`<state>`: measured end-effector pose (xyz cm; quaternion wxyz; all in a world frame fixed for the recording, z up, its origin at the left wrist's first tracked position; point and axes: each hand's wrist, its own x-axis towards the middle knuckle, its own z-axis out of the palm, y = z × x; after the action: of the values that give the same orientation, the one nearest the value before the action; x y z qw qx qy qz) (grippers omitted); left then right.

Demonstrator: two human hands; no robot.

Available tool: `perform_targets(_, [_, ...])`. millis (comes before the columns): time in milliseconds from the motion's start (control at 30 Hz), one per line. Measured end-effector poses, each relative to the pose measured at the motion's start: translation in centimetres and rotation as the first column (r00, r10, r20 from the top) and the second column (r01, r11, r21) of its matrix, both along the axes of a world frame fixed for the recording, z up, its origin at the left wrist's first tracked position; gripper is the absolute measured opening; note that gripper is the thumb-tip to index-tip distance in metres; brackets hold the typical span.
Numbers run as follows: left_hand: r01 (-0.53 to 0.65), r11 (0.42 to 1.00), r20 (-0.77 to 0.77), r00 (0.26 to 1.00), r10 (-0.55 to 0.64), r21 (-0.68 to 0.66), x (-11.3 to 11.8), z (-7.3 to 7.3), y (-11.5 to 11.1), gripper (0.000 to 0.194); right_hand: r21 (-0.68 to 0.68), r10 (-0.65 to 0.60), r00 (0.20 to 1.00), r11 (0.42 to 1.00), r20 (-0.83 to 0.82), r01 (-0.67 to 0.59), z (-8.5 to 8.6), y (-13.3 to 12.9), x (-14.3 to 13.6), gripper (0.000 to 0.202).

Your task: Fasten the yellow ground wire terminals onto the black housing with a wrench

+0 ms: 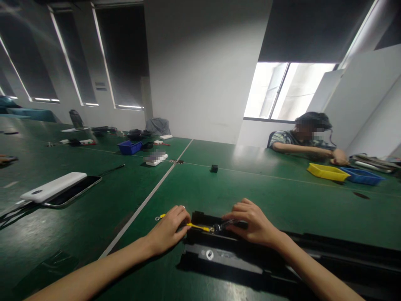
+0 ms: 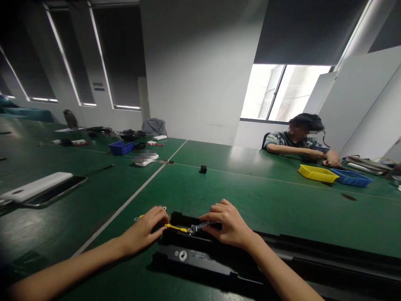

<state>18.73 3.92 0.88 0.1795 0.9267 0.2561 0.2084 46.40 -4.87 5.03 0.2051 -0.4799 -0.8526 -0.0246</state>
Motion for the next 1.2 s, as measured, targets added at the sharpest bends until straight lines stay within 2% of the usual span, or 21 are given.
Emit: perform_targets(1200, [0.01,1.0,0.012,1.0,-0.01,-0.022,-0.09,0.06,0.07,0.009,-0.032,-0.017,1.0,0.999,-0.013,0.017,0.17,0.01,0.22,0.016])
